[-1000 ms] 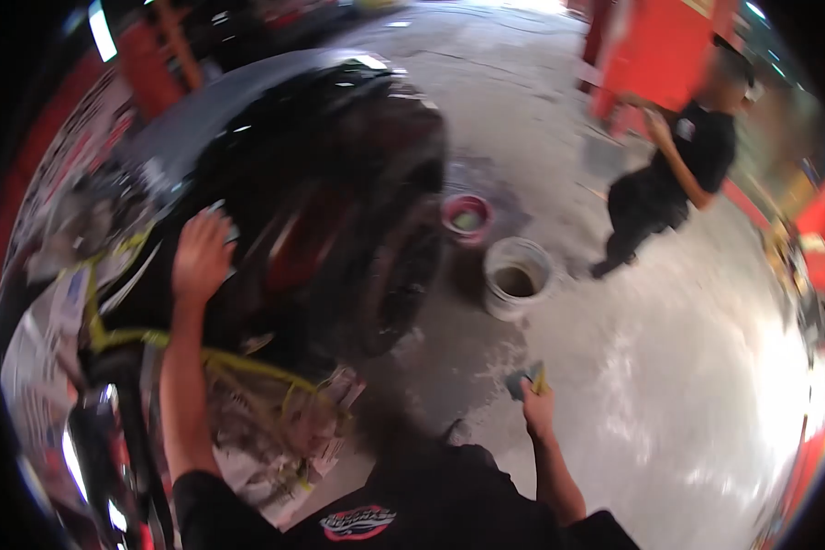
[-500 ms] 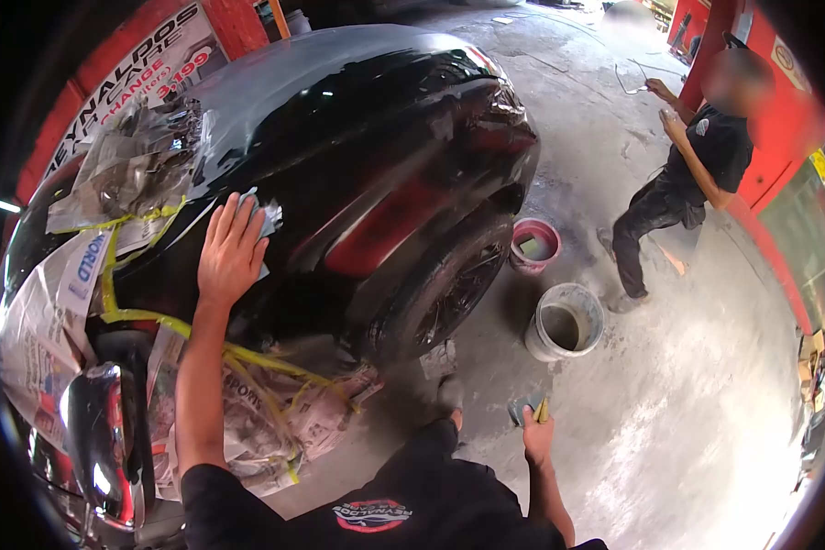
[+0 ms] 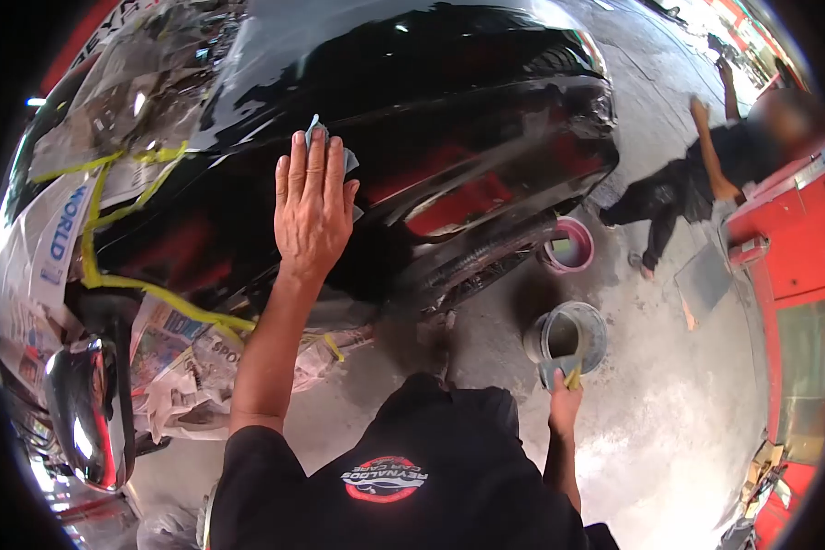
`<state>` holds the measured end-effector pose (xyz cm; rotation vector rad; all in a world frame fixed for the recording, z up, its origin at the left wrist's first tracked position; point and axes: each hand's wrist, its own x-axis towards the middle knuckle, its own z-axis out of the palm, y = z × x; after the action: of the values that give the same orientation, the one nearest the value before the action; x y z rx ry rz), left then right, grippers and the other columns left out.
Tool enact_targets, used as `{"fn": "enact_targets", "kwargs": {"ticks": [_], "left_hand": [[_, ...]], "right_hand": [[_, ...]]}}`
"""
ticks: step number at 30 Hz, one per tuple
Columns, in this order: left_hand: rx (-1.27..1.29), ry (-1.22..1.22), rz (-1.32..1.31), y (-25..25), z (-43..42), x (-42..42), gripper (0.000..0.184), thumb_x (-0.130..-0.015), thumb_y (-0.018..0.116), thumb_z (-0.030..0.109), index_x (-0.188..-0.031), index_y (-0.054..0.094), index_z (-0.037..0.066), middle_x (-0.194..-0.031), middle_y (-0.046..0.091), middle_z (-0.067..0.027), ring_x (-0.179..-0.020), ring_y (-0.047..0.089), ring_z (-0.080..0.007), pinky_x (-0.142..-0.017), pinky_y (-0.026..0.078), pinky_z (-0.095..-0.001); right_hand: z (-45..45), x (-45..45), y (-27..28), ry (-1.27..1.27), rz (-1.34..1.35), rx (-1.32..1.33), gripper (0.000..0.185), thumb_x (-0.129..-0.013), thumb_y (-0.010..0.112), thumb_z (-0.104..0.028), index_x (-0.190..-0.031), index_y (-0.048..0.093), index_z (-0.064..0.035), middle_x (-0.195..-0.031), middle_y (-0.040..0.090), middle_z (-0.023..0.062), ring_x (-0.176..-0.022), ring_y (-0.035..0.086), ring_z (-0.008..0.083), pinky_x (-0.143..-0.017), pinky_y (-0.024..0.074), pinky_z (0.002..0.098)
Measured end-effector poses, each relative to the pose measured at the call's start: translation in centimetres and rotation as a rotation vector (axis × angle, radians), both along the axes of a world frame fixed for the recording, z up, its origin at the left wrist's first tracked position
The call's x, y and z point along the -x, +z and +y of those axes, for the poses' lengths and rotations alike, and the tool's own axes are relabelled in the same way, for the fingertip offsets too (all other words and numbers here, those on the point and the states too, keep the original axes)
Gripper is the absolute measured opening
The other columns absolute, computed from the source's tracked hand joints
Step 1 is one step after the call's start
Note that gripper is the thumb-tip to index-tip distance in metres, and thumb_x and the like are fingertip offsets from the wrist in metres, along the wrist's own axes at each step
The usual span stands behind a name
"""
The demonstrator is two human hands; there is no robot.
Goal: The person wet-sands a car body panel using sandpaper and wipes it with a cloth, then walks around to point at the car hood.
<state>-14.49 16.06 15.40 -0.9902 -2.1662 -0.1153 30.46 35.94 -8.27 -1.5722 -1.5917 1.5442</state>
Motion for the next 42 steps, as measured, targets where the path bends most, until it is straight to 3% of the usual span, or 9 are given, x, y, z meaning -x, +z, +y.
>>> {"fn": "enact_targets", "kwargs": {"ticks": [8, 9, 13, 18, 19, 22, 31, 38, 42], "left_hand": [[0.041, -0.088, -0.040, -2.8, 13.2, -1.5, 0.057, -0.098, 0.062, 0.029, -0.147, 0.049, 0.003, -0.155, 0.044, -0.0178, -0.148, 0.037, -0.0365, -0.120, 0.030, -0.0492], [0.047, -0.094, -0.026, -3.1, 15.2, -1.7, 0.057, -0.098, 0.062, 0.030, -0.147, 0.049, 0.003, -0.155, 0.045, -0.0185, -0.147, 0.038, -0.0364, -0.120, 0.031, -0.0493], [0.047, -0.131, -0.018, -4.4, 23.6, -2.0, 0.056, -0.096, 0.064, 0.027, -0.144, 0.052, 0.001, -0.152, 0.048, -0.0193, -0.145, 0.041, -0.0374, -0.119, 0.033, -0.0491], [0.016, -0.215, 0.065, -5.9, 34.4, -2.1, 0.049, -0.092, 0.062, 0.016, -0.138, 0.056, -0.001, -0.146, 0.053, -0.0192, -0.142, 0.045, -0.0362, -0.118, 0.035, -0.0474], [0.020, -0.205, 0.091, -6.3, 36.1, -2.1, 0.048, -0.092, 0.061, 0.016, -0.137, 0.056, -0.001, -0.145, 0.054, -0.0190, -0.142, 0.045, -0.0354, -0.118, 0.036, -0.0471], [0.025, -0.215, 0.129, -7.1, 38.3, -2.0, 0.047, -0.092, 0.058, 0.015, -0.137, 0.057, 0.000, -0.145, 0.055, -0.0180, -0.142, 0.045, -0.0340, -0.118, 0.036, -0.0463], [0.059, -0.026, 0.033, -7.3, 24.0, -3.7, 0.054, -0.088, 0.067, 0.018, -0.140, 0.057, 0.006, -0.151, 0.051, -0.0129, -0.144, 0.042, -0.0333, -0.118, 0.034, -0.0486], [-0.058, 0.206, 0.054, -8.2, 10.0, -4.5, 0.055, -0.088, 0.066, 0.008, -0.142, 0.056, 0.007, -0.151, 0.051, -0.0169, -0.145, 0.043, -0.0363, -0.119, 0.032, -0.0516], [-0.207, 0.369, 0.103, -8.2, 3.1, -4.4, 0.056, -0.092, 0.062, 0.007, -0.147, 0.050, 0.005, -0.154, 0.047, -0.0181, -0.146, 0.039, -0.0405, -0.119, 0.031, -0.0530]], "right_hand": [[7.6, 4.3, -2.8, 0.126, 0.046, -0.042, 0.030, -0.095, 0.072, -0.019, -0.111, 0.066, 0.0052, -0.094, 0.067, 0.0053, -0.077, 0.058, 0.0129, -0.070, 0.0490, 0.0306], [8.9, 4.3, -2.8, 0.165, 0.038, 0.001, 0.037, -0.094, 0.072, -0.023, -0.110, 0.066, 0.0094, -0.102, 0.071, 0.0166, -0.091, 0.066, 0.0260, -0.084, 0.0504, 0.0373], [15.2, 3.1, -4.4, 0.293, -0.125, -0.054, 0.049, -0.091, 0.075, -0.033, -0.110, 0.065, 0.0110, -0.099, 0.068, 0.0282, -0.091, 0.065, 0.0397, -0.086, 0.0493, 0.0442], [23.5, 1.5, -2.3, 0.220, -0.222, -0.056, 0.049, -0.093, 0.074, -0.033, -0.115, 0.064, 0.0104, -0.105, 0.069, 0.0240, -0.092, 0.066, 0.0335, -0.085, 0.0504, 0.0426], [26.1, -0.4, -6.6, 0.229, -0.261, -0.122, 0.047, -0.095, 0.073, -0.029, -0.119, 0.063, 0.0098, -0.110, 0.069, 0.0205, -0.094, 0.066, 0.0276, -0.084, 0.0511, 0.0397], [29.9, -1.5, -6.9, 0.145, -0.030, 0.003, 0.048, -0.096, 0.072, -0.027, -0.124, 0.061, 0.0095, -0.112, 0.069, 0.0174, -0.095, 0.066, 0.0232, -0.082, 0.0515, 0.0353], [30.8, 3.3, -4.6, 0.223, -0.146, 0.120, 0.045, -0.099, 0.068, -0.022, -0.130, 0.057, 0.0089, -0.117, 0.067, 0.0152, -0.095, 0.064, 0.0208, -0.082, 0.0509, 0.0323], [30.8, 6.9, -5.4, 0.465, -0.093, 0.063, 0.058, -0.096, 0.072, -0.033, -0.130, 0.055, 0.0112, -0.121, 0.065, 0.0208, -0.107, 0.062, 0.0308, -0.096, 0.0470, 0.0384], [30.4, 8.3, -4.9, 0.523, -0.178, -0.038, 0.054, -0.096, 0.072, -0.033, -0.126, 0.056, 0.0088, -0.118, 0.063, 0.0188, -0.102, 0.062, 0.0268, -0.085, 0.0506, 0.0371]]}}
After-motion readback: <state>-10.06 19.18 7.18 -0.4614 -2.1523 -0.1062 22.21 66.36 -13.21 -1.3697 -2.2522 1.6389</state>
